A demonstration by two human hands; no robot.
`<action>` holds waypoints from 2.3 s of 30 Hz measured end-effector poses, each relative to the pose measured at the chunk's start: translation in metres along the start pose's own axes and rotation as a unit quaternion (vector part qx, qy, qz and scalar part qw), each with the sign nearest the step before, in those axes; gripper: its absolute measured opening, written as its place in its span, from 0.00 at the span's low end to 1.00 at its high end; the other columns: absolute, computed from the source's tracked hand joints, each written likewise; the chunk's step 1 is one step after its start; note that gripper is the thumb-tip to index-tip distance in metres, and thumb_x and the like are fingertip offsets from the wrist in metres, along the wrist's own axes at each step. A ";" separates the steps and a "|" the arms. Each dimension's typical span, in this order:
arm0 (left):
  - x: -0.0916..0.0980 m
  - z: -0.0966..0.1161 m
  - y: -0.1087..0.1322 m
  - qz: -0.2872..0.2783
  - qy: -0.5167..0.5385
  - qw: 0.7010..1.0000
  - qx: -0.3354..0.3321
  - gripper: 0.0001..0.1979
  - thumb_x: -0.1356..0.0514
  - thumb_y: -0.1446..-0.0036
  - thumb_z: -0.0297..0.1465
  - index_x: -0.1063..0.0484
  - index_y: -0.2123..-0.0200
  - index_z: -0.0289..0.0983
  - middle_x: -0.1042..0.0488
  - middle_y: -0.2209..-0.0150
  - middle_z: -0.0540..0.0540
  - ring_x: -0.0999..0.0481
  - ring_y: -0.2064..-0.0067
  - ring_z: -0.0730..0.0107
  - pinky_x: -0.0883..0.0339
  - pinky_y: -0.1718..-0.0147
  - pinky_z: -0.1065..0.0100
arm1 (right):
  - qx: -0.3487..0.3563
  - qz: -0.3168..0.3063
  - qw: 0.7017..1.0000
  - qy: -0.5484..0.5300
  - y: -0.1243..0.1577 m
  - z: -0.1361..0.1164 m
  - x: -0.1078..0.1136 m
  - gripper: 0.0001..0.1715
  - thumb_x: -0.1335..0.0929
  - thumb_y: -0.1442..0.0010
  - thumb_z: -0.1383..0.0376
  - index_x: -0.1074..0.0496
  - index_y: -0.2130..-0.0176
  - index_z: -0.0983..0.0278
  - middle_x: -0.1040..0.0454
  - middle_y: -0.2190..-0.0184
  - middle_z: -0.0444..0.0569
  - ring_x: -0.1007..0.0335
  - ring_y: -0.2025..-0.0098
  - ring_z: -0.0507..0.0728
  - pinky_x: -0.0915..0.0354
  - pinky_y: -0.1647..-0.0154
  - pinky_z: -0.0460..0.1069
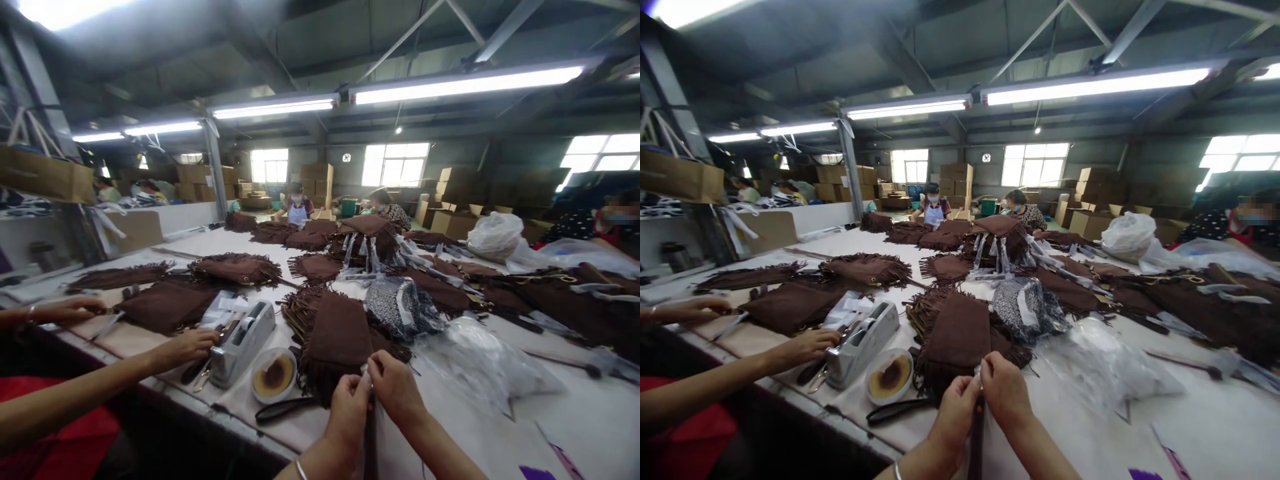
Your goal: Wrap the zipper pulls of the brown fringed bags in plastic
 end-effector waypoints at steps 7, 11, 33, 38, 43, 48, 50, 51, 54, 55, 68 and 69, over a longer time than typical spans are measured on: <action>-0.013 -0.018 0.051 -0.159 0.011 0.974 0.160 0.20 0.35 0.52 0.46 0.36 0.66 0.38 0.32 0.76 0.53 0.38 0.81 0.79 0.44 0.81 0.73 | -0.086 0.015 0.987 -0.137 0.001 0.020 0.003 0.12 0.34 0.45 0.59 0.26 0.75 0.61 0.24 0.77 0.47 0.29 0.73 0.57 0.37 0.69 0.50; -0.007 -0.021 0.061 -0.168 -0.023 0.969 0.182 0.14 0.39 0.48 0.41 0.39 0.68 0.40 0.39 0.80 0.58 0.47 0.84 0.82 0.53 0.85 0.76 | -0.237 0.030 0.935 -0.264 0.002 0.054 -0.001 0.11 0.34 0.48 0.58 0.29 0.73 0.64 0.27 0.80 0.46 0.31 0.80 0.54 0.37 0.80 0.47; 0.003 -0.005 0.057 -0.175 0.003 0.965 0.196 0.28 0.47 0.47 0.57 0.35 0.61 0.37 0.38 0.77 0.55 0.47 0.82 0.82 0.51 0.83 0.75 | -0.302 -0.038 0.827 -0.473 0.033 0.032 -0.051 0.18 0.27 0.56 0.54 0.34 0.78 0.64 0.35 0.87 0.40 0.43 0.87 0.49 0.46 0.88 0.44; -0.003 0.002 0.044 -0.184 0.017 0.960 0.209 0.26 0.43 0.47 0.54 0.34 0.63 0.35 0.38 0.78 0.54 0.42 0.81 0.80 0.44 0.81 0.73 | -0.288 -0.058 0.825 -0.483 0.032 0.027 -0.051 0.18 0.28 0.55 0.54 0.34 0.78 0.64 0.36 0.88 0.39 0.43 0.87 0.49 0.47 0.87 0.44; -0.009 0.000 0.032 -0.163 0.021 0.962 0.219 0.18 0.44 0.43 0.47 0.34 0.64 0.36 0.37 0.77 0.53 0.41 0.81 0.79 0.41 0.80 0.72 | -0.278 -0.070 0.851 -0.441 0.032 0.029 -0.047 0.17 0.29 0.53 0.55 0.31 0.77 0.66 0.34 0.85 0.41 0.39 0.83 0.49 0.43 0.84 0.44; -0.007 -0.002 0.032 -0.174 0.017 0.961 0.216 0.15 0.48 0.40 0.43 0.35 0.63 0.36 0.41 0.77 0.55 0.48 0.83 0.83 0.54 0.84 0.77 | -0.294 -0.094 0.834 -0.458 0.038 0.031 -0.057 0.22 0.27 0.54 0.50 0.32 0.76 0.66 0.35 0.85 0.39 0.41 0.83 0.48 0.45 0.84 0.43; -0.004 -0.001 0.032 -0.170 0.000 0.966 0.194 0.14 0.50 0.39 0.43 0.38 0.63 0.37 0.42 0.77 0.56 0.51 0.84 0.83 0.57 0.85 0.77 | -0.315 -0.115 0.805 -0.490 0.044 0.029 -0.066 0.24 0.27 0.54 0.48 0.33 0.74 0.65 0.36 0.86 0.38 0.42 0.85 0.47 0.46 0.84 0.43; -0.003 -0.001 0.033 -0.164 -0.013 0.970 0.179 0.15 0.51 0.38 0.44 0.38 0.64 0.38 0.42 0.77 0.56 0.51 0.84 0.83 0.57 0.85 0.77 | -0.317 -0.121 0.796 -0.501 0.046 0.028 -0.070 0.25 0.27 0.54 0.47 0.33 0.73 0.64 0.36 0.86 0.38 0.42 0.85 0.47 0.46 0.84 0.43; -0.004 -0.002 0.034 -0.157 -0.055 0.976 0.139 0.16 0.54 0.37 0.45 0.39 0.64 0.39 0.43 0.78 0.56 0.49 0.85 0.80 0.55 0.86 0.75 | -0.313 -0.116 0.794 -0.507 0.049 0.029 -0.075 0.24 0.26 0.55 0.49 0.31 0.71 0.65 0.30 0.84 0.42 0.38 0.85 0.49 0.44 0.84 0.44; -0.006 -0.003 0.035 -0.154 -0.066 0.977 0.129 0.16 0.54 0.37 0.46 0.39 0.64 0.39 0.43 0.79 0.56 0.49 0.85 0.79 0.55 0.86 0.75 | -0.315 -0.106 0.799 -0.501 0.049 0.031 -0.075 0.23 0.25 0.56 0.50 0.29 0.71 0.66 0.27 0.81 0.45 0.35 0.83 0.51 0.42 0.83 0.45; 0.007 -0.004 0.027 -0.119 -0.128 0.984 0.032 0.20 0.49 0.40 0.48 0.37 0.70 0.37 0.43 0.82 0.56 0.48 0.82 0.79 0.56 0.81 0.73 | -0.414 -0.004 0.662 -0.625 0.051 0.030 -0.076 0.20 0.22 0.59 0.61 0.29 0.70 0.68 0.21 0.74 0.54 0.24 0.74 0.59 0.35 0.82 0.48; 0.008 -0.005 0.027 -0.120 -0.130 0.984 0.035 0.19 0.49 0.40 0.48 0.37 0.69 0.37 0.43 0.82 0.56 0.48 0.82 0.79 0.56 0.81 0.73 | -0.417 0.001 0.653 -0.632 0.051 0.031 -0.077 0.18 0.23 0.58 0.62 0.30 0.70 0.68 0.21 0.74 0.54 0.24 0.73 0.60 0.35 0.82 0.48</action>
Point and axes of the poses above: each hand's wrist, its own y-axis away from the middle knuckle, its own x-axis out of the back of the hand, z = x × y, the point moved 8 cm from there along -y, towards the middle knuckle
